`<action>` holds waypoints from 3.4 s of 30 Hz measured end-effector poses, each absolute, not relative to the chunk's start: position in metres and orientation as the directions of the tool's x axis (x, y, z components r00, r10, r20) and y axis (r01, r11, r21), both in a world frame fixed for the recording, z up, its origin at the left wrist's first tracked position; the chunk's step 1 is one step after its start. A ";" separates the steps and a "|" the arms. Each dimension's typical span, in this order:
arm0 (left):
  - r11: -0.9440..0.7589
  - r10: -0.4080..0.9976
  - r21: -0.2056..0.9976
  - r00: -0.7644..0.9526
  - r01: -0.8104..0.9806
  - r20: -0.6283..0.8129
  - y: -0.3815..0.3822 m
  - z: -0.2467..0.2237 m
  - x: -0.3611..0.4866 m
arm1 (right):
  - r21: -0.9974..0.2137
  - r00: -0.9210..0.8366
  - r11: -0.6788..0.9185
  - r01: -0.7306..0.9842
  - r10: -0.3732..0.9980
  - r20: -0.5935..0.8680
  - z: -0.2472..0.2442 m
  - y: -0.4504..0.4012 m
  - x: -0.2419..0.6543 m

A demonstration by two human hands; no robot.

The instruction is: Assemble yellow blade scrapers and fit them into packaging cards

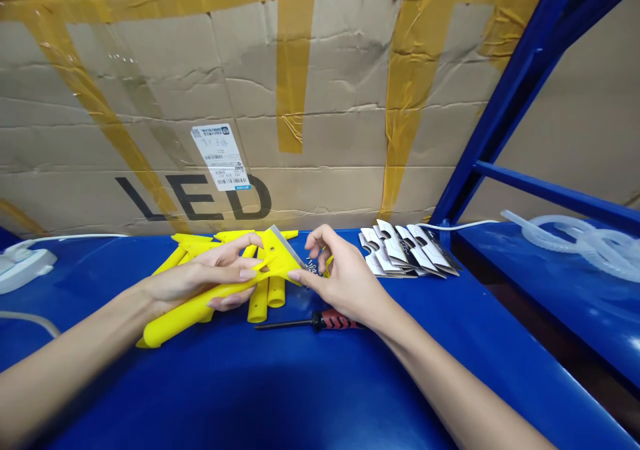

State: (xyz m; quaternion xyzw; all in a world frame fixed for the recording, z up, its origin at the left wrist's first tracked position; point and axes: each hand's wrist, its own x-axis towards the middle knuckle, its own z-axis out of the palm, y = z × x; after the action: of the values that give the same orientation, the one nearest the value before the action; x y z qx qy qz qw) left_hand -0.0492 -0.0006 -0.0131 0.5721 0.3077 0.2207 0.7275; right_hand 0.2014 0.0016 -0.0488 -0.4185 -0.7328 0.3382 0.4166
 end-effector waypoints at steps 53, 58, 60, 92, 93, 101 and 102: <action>0.330 0.682 0.944 0.685 0.026 -0.257 -0.013 -0.016 -0.036 | -0.795 -0.248 0.581 0.171 0.807 0.536 -0.046 -0.007 0.188; 0.296 0.677 0.955 0.700 0.023 -0.227 -0.015 -0.019 -0.036 | -0.767 -0.215 0.611 0.197 0.790 0.574 -0.047 -0.012 0.184; 0.295 0.666 0.955 0.713 0.017 -0.219 -0.015 -0.019 -0.035 | -0.744 -0.223 0.627 0.230 0.778 0.587 -0.046 -0.013 0.184; 0.340 0.678 0.940 0.683 0.036 -0.272 -0.020 -0.011 -0.035 | -0.947 -0.256 0.257 0.193 0.945 0.204 -0.045 -0.005 0.187; 0.358 0.685 0.934 0.674 0.021 -0.278 -0.019 -0.012 -0.035 | -0.931 -0.236 0.284 0.227 0.944 0.231 -0.045 -0.005 0.186; 0.394 0.773 0.910 0.583 -0.127 -0.253 -0.008 -0.016 -0.043 | -0.642 -0.550 0.498 0.583 0.824 0.139 -0.021 -0.003 0.230; 0.396 0.776 0.909 0.576 -0.127 -0.258 -0.007 -0.015 -0.045 | -0.564 -0.596 0.531 0.632 0.799 0.084 -0.019 -0.004 0.237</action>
State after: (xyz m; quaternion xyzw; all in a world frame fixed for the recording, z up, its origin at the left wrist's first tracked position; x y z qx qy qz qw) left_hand -0.0450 -0.0068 -0.0151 0.4617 0.3511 0.2977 0.7582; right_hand 0.2368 -0.0043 -0.0191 -0.4166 -0.8587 0.2464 0.1685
